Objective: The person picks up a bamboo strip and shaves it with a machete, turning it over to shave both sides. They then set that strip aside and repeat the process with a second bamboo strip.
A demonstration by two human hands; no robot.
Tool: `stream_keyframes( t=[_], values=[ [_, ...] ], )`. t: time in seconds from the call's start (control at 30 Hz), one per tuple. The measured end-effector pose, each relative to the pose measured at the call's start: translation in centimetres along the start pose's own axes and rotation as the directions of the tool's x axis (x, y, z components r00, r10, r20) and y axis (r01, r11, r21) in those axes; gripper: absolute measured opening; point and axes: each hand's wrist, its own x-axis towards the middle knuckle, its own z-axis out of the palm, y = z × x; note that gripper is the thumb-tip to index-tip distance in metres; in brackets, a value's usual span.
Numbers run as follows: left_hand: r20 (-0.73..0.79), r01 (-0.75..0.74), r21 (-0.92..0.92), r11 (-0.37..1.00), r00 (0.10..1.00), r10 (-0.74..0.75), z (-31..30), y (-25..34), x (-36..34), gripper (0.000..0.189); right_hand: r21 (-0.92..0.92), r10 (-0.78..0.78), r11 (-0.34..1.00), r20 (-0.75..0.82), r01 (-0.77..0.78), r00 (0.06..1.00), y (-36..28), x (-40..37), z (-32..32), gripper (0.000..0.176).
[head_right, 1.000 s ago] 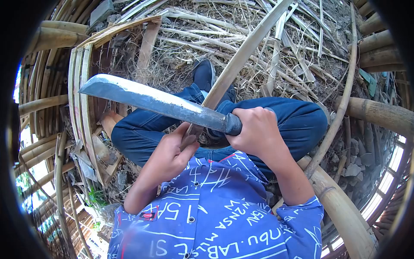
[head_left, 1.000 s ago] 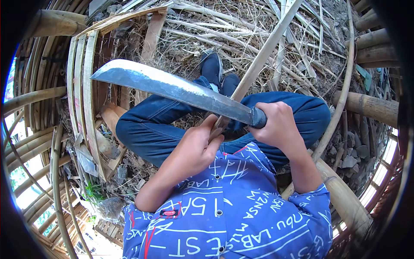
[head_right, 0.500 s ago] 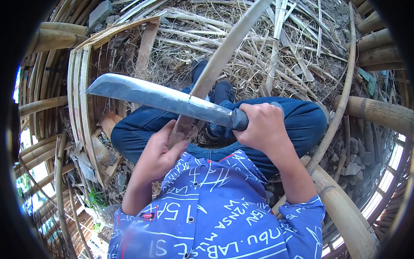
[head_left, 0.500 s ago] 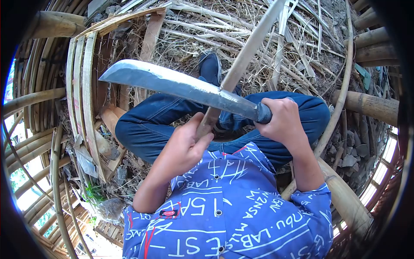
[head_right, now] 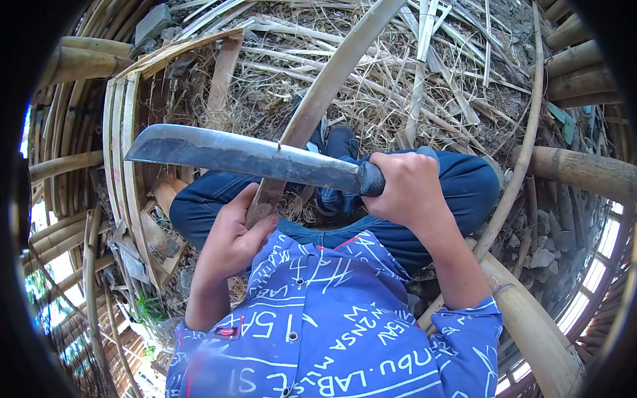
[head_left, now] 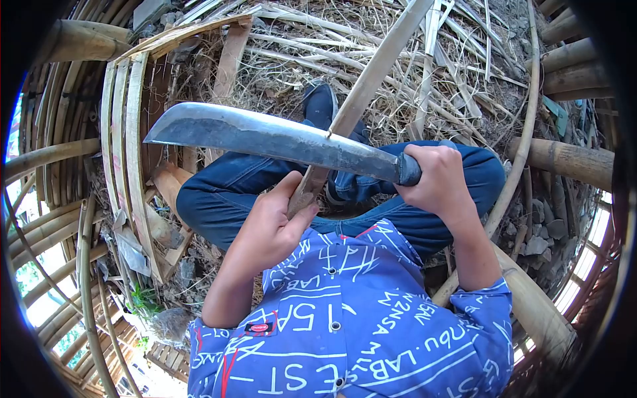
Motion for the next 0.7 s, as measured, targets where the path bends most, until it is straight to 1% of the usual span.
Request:
stream_keyframes(
  t=[0.07,0.13,0.17,0.33,0.43,0.57,0.67,0.7],
  values=[
    [-0.002,0.000,0.000,1.000,1.000,0.000,-0.1,0.3,-0.1,0.026,0.007,-0.003,1.000,0.000,0.003,1.000,0.0,0.1,-0.1,0.019],
    [-0.006,0.058,-0.004,0.998,0.998,-0.058,-0.2,1.1,-0.1,0.018,0.012,-0.004,1.000,0.000,0.004,1.000,0.1,0.0,-0.2,0.019],
    [-0.005,0.057,-0.004,0.998,0.998,-0.057,-0.2,1.0,-0.1,0.018,0.007,-0.010,1.000,-0.007,0.010,1.000,0.1,0.0,-0.2,0.019],
    [-0.005,0.030,-0.013,0.999,1.000,-0.030,-0.2,0.6,-0.1,0.019,0.013,-0.030,0.999,-0.025,0.030,0.999,0.5,-0.1,-0.1,0.018],
    [-0.004,0.032,-0.054,0.998,0.999,-0.032,-0.1,0.6,-0.2,0.020,0.010,-0.032,0.999,-0.032,0.032,0.999,0.7,-0.2,-0.1,0.019],
    [0.005,0.055,-0.016,0.998,0.998,-0.055,-0.2,0.7,-0.1,0.021,0.005,-0.026,1.000,-0.047,0.026,0.999,0.7,-0.3,-0.1,0.019],
    [0.003,0.053,-0.056,0.997,0.999,-0.053,-0.1,0.8,0.0,0.022,-0.013,-0.023,1.000,-0.066,0.022,0.998,0.7,-0.4,-0.1,0.019],
    [0.014,0.043,-0.066,0.997,0.999,-0.042,-0.1,0.4,0.1,0.027,-0.015,-0.019,1.000,-0.075,0.018,0.997,0.7,-0.5,0.0,0.019]
  ],
)
